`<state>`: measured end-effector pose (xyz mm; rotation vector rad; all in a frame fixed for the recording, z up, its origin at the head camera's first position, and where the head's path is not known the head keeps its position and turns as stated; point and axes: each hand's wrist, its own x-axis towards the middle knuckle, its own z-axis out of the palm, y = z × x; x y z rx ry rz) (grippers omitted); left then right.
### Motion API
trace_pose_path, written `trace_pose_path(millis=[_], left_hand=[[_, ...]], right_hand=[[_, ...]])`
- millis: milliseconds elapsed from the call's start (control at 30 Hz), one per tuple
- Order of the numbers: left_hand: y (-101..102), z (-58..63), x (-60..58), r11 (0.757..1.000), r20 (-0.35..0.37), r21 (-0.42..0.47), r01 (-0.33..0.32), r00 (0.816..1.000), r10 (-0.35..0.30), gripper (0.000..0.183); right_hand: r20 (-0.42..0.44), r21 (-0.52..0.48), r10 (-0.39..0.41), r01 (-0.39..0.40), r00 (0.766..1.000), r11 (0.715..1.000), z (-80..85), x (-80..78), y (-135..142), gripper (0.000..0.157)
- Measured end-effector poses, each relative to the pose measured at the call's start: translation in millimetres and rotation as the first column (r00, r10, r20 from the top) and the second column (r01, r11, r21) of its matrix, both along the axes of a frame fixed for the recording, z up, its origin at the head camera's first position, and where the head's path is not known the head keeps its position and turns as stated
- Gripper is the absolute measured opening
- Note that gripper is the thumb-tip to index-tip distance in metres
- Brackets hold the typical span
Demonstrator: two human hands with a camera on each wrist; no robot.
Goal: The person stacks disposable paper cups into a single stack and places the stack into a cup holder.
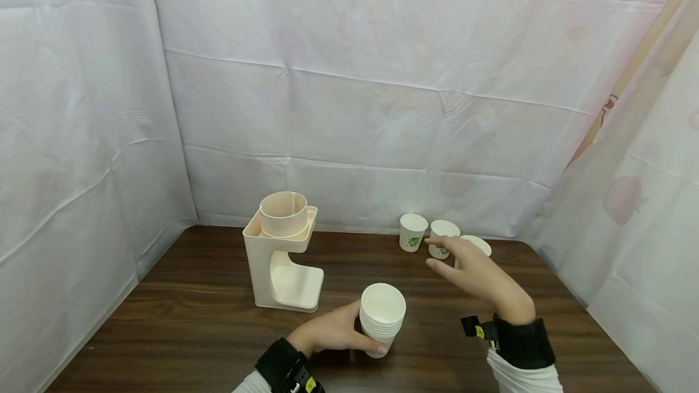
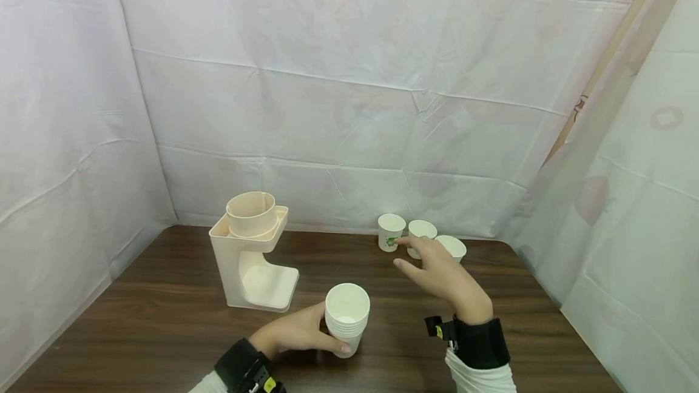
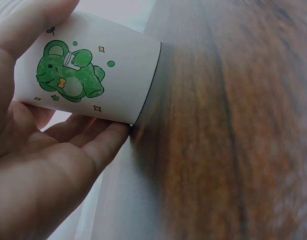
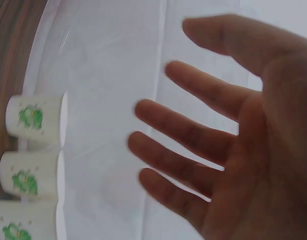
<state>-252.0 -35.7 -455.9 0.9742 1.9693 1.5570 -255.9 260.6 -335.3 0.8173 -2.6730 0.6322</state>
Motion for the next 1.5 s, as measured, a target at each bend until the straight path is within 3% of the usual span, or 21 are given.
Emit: trace_pose_path(millis=[200,533,967,1267,1500], left_hand=[[-1.1,-0.3,0.9,1.000,-0.007,-0.014,-0.016,1.000,0.016,0.075],[-0.2,-1.3,1.2,1.000,0.015,-0.009,-0.006,1.000,0.006,0.076],[0.1,-0.1,-0.1,1.000,0.014,0.000,0.001,1.000,-0.001,0.076],[0.6,0.1,1.0,1.000,0.019,-0.006,-0.001,1.000,0.001,0.076],[0.7,-0.1,0.7,1.000,0.031,0.002,0.007,0.999,-0.007,0.076]], right_hand=[[-0.011,-0.019,-0.115,0.115,0.993,0.993,-5.7,-8.2,17.7,0.039],[0.011,-0.062,-0.172,0.173,0.985,0.983,-16.2,-13.3,31.1,0.044],[0.049,-0.057,-0.303,0.306,0.952,0.950,-27.3,-26.5,45.0,0.059],[0.076,-0.026,-0.338,0.341,0.938,0.940,-36.9,-31.4,54.5,0.062],[0.080,0.031,-0.342,0.340,0.936,0.940,-44.3,-44.3,67.0,0.066]])
